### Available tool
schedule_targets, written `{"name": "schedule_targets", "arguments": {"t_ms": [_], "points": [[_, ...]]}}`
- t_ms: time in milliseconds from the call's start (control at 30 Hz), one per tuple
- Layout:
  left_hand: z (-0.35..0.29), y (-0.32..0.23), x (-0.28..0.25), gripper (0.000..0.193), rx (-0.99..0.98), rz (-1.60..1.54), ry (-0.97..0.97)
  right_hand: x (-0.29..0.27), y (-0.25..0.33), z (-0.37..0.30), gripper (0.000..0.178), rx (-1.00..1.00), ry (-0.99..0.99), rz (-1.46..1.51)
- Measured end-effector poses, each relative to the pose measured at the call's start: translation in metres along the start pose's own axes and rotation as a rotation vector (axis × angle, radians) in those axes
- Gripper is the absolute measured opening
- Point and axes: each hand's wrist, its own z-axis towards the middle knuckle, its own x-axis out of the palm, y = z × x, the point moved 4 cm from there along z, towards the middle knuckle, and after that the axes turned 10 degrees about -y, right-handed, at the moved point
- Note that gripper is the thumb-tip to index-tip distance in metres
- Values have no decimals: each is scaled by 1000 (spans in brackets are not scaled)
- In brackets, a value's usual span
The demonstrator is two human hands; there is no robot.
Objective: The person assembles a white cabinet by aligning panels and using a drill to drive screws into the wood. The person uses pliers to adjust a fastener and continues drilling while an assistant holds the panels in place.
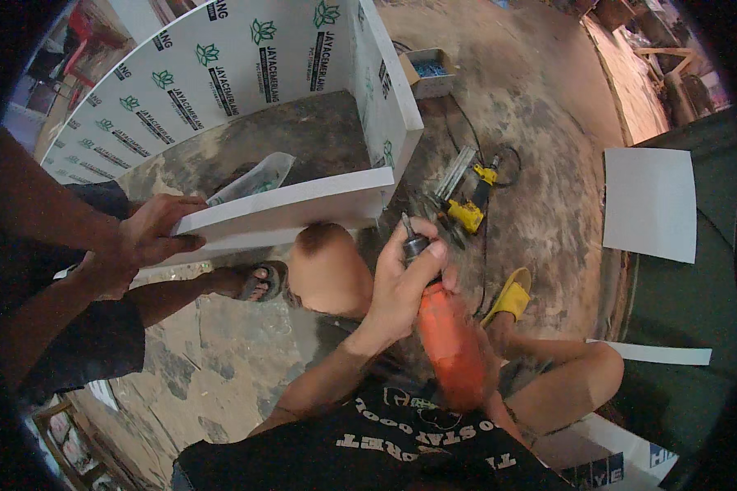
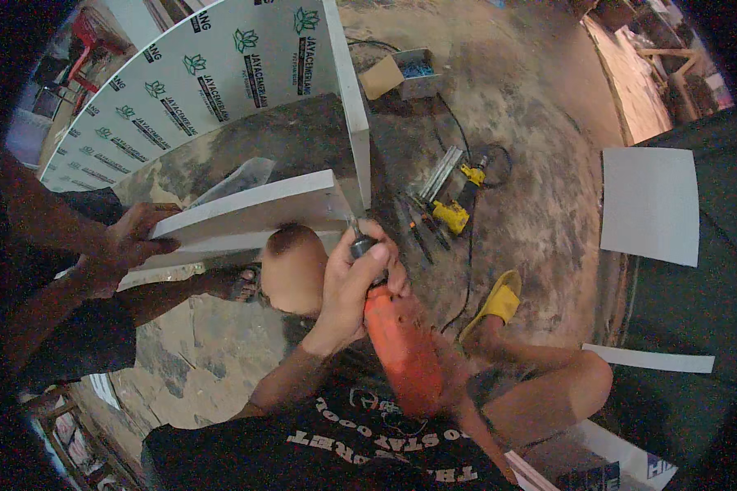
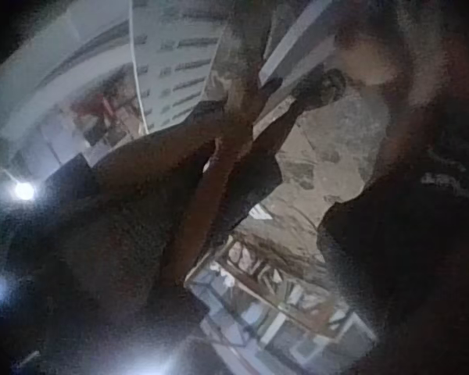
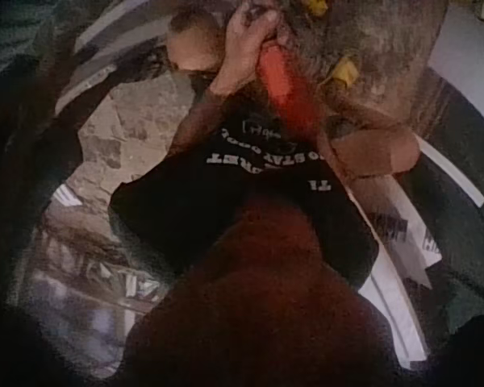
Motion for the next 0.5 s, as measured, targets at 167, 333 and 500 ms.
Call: {"name": "schedule_targets", "arguments": {"t_ms": [167,333,500], "points": [[-3,-5,-1,17,22,-38,154,-2,-14,-2,36,-74,-25,-200],[-4,-18,-3,19,51,-87,180,20,13,-9,52,267,93,633],[1,-13,-5,28,68,-90,174,11,5,-5,32,193,-9,373]]}}
